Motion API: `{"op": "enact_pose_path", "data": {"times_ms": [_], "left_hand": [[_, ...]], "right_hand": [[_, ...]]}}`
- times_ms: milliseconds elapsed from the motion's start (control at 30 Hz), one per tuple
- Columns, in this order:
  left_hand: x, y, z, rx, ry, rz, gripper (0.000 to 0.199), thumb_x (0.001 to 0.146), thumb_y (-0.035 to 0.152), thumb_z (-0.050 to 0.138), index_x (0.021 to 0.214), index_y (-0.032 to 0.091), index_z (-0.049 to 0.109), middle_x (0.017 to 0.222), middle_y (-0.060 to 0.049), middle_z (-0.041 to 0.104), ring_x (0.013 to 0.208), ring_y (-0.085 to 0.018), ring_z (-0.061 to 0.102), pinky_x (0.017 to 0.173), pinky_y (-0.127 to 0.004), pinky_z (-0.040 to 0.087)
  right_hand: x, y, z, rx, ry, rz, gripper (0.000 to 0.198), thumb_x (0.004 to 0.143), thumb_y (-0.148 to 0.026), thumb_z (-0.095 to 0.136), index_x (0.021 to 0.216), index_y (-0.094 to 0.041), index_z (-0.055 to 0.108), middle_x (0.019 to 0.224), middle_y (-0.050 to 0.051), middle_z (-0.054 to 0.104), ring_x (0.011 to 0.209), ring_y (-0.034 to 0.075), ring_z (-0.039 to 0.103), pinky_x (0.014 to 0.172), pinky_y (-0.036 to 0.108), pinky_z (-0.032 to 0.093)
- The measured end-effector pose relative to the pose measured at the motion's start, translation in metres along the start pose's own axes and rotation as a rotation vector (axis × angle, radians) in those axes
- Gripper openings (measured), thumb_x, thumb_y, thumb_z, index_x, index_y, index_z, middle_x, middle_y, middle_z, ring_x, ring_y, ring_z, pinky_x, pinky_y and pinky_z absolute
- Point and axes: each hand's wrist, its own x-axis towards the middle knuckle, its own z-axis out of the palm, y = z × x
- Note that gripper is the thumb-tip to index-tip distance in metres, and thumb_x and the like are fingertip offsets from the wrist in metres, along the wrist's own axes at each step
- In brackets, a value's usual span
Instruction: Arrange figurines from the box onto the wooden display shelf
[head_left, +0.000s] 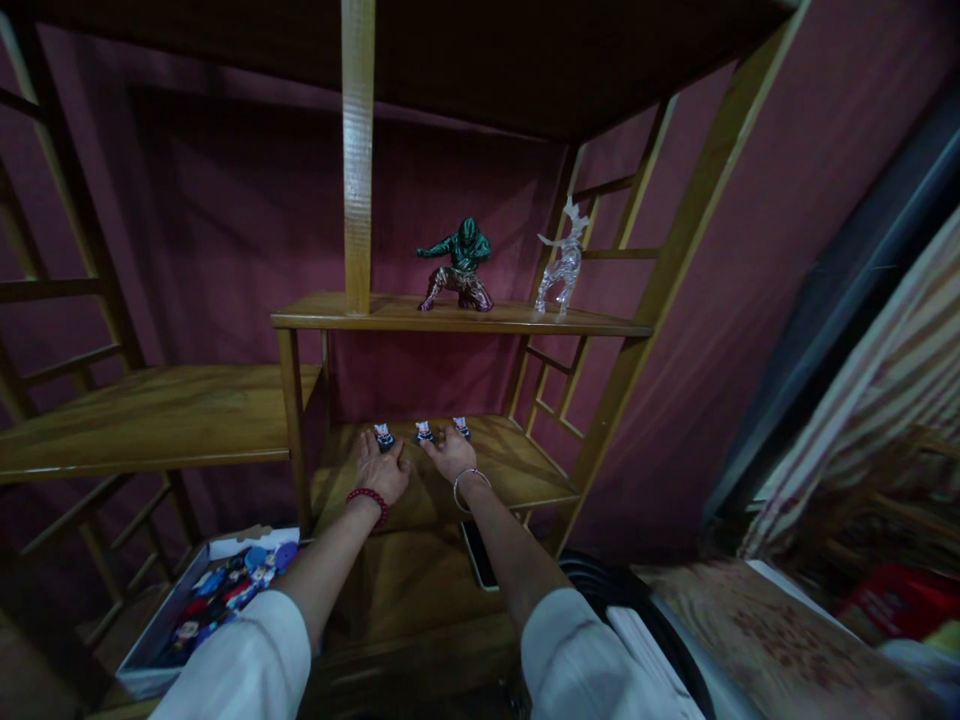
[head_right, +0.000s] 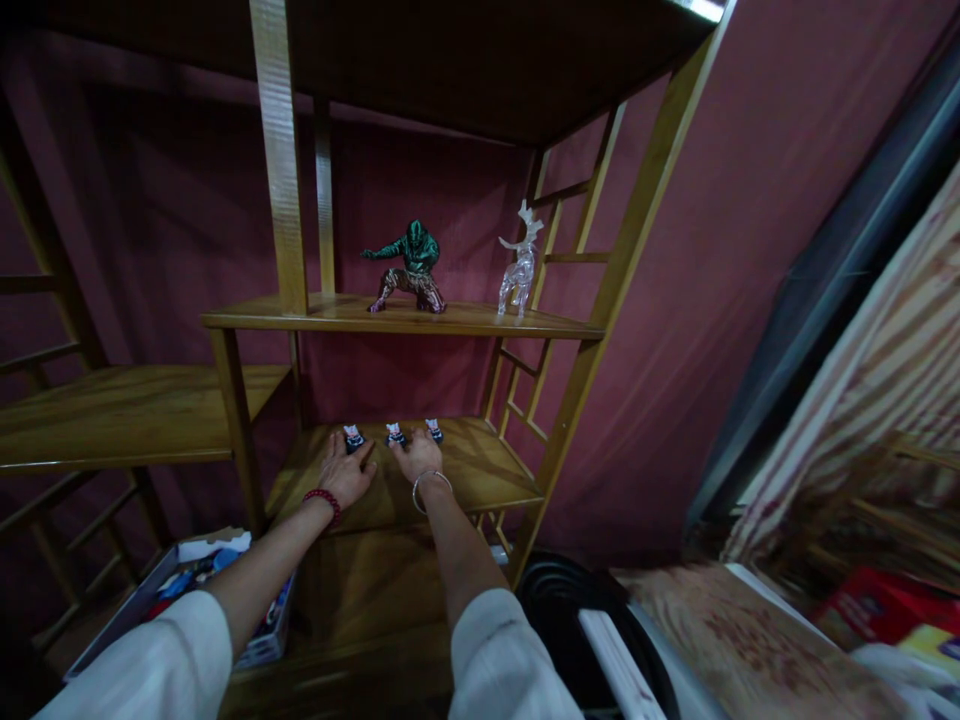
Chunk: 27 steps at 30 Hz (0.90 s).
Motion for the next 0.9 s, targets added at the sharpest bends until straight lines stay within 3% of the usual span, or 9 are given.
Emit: {"op": "enact_pose_path", "data": {"times_ms": [300,600,900], "left_hand": [[-0.033,-0.005,-0.008,0.033,0.036,0.061,0.048,0.076,0.033,0.041,0.121,0.016,0.047,0.139,-0.013,0.027,0.128,-0.028,0.018,0.102,-0.037,0.02],[-0.084,-0.013,-0.019,-0.028,0.09,0.28,0.037,0.077,0.024,0.039,0.107,0.014,0.058,0.126,-0.011,0.046,0.119,-0.021,0.037,0.102,-0.031,0.026],[-0.125,-0.031,-0.021,-0.115,0.092,0.441,0.041,0.077,0.019,0.038,0.115,0.014,0.052,0.127,-0.007,0.046,0.122,-0.018,0.032,0.104,-0.032,0.027]], "right_hand": [[-0.027,-0.002,-0.015,-0.035,0.0,-0.016,0.029,0.076,-0.02,0.049,0.103,-0.017,0.057,0.096,0.006,0.062,0.09,0.014,0.057,0.08,0.02,0.04],[-0.072,-0.011,-0.032,0.004,0.002,-0.034,0.022,0.078,-0.018,0.046,0.09,-0.017,0.063,0.092,0.005,0.063,0.081,0.011,0.06,0.076,0.016,0.042],[-0.116,-0.018,-0.031,0.096,0.055,-0.135,0.021,0.076,-0.016,0.047,0.089,-0.017,0.063,0.093,0.005,0.06,0.078,0.01,0.058,0.077,0.017,0.043]]}}
